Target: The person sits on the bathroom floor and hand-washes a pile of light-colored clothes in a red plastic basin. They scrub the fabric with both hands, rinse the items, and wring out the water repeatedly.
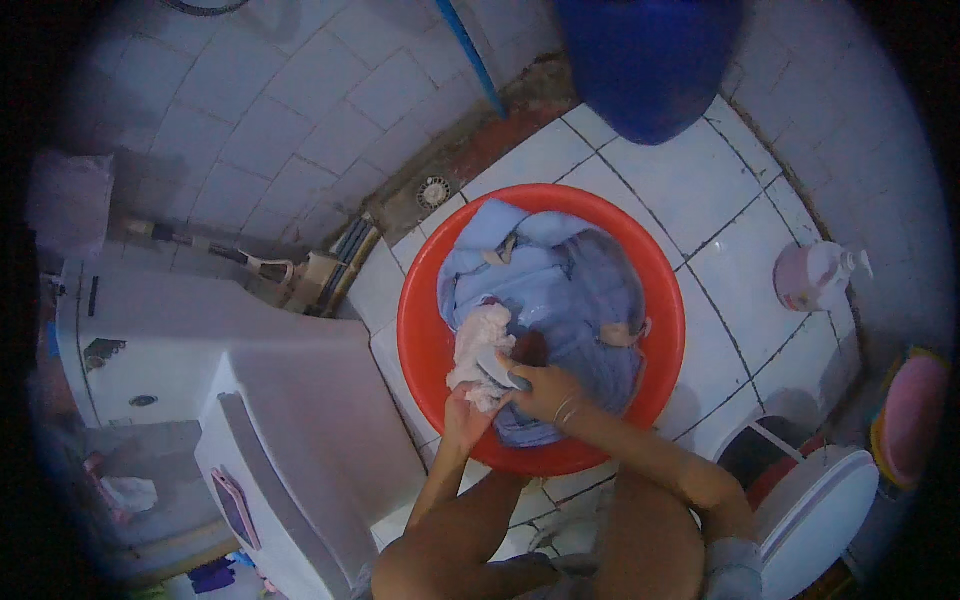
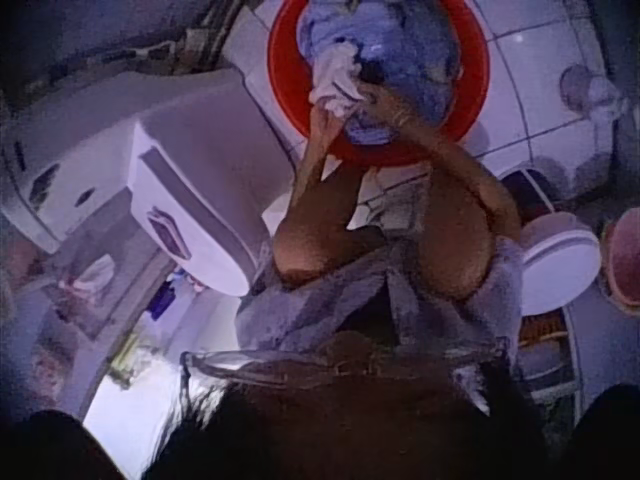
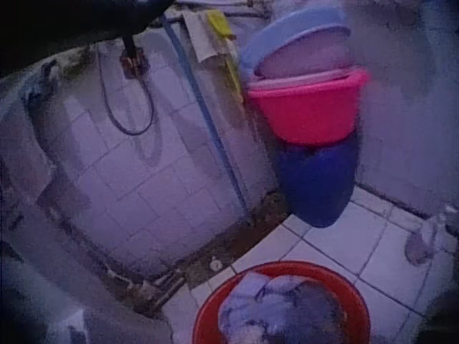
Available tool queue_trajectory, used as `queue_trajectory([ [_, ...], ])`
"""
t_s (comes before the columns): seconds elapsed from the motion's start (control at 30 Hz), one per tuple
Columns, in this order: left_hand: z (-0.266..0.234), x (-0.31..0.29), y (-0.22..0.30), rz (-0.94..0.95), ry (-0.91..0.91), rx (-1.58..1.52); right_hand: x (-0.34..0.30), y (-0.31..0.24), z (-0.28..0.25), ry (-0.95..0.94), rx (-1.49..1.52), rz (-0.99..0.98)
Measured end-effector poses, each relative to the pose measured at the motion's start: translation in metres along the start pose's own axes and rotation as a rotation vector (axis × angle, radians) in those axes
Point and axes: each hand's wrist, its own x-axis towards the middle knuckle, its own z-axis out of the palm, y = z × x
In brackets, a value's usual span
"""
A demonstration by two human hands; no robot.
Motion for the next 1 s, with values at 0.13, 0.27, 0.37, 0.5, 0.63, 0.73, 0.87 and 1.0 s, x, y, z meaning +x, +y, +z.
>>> queue_trajectory([
  [0.13, -0.022, -0.004, 0.002, 0.019, -0.007, -0.001, -0.005, -0.017, -0.003, -0.065, -0.045, -0.017],
  [0.27, -0.005, -0.004, -0.003, 0.089, 0.017, 0.147, 0.008, 0.004, 0.001, -0.028, -0.111, -0.002],
  [0.37, 0.007, -0.007, -0.003, 0.075, -0.041, 0.163, 0.029, 0.026, 0.005, 0.151, -0.043, 0.163],
  [0.5, -0.004, -0.016, 0.0, -0.011, -0.043, 0.078, 0.034, 0.022, -0.025, 0.13, -0.177, 0.115],
  [0.63, -0.011, -0.025, -0.002, -0.062, -0.007, 0.098, 0.026, 0.004, 0.007, -0.058, -0.232, -0.033],
  [0.73, -0.041, -0.027, -0.018, -0.087, 0.002, 0.092, 0.038, 0.061, 0.022, 0.133, -0.145, 0.002],
  [0.87, -0.034, -0.034, -0.01, -0.16, -0.016, 0.085, 0.021, 0.026, 0.005, -0.091, -0.225, 0.009],
  [1.0, -0.051, -0.038, -0.011, -0.192, 0.073, 0.113, 0.019, 0.0, 0.003, -0.254, -0.258, -0.012],
])
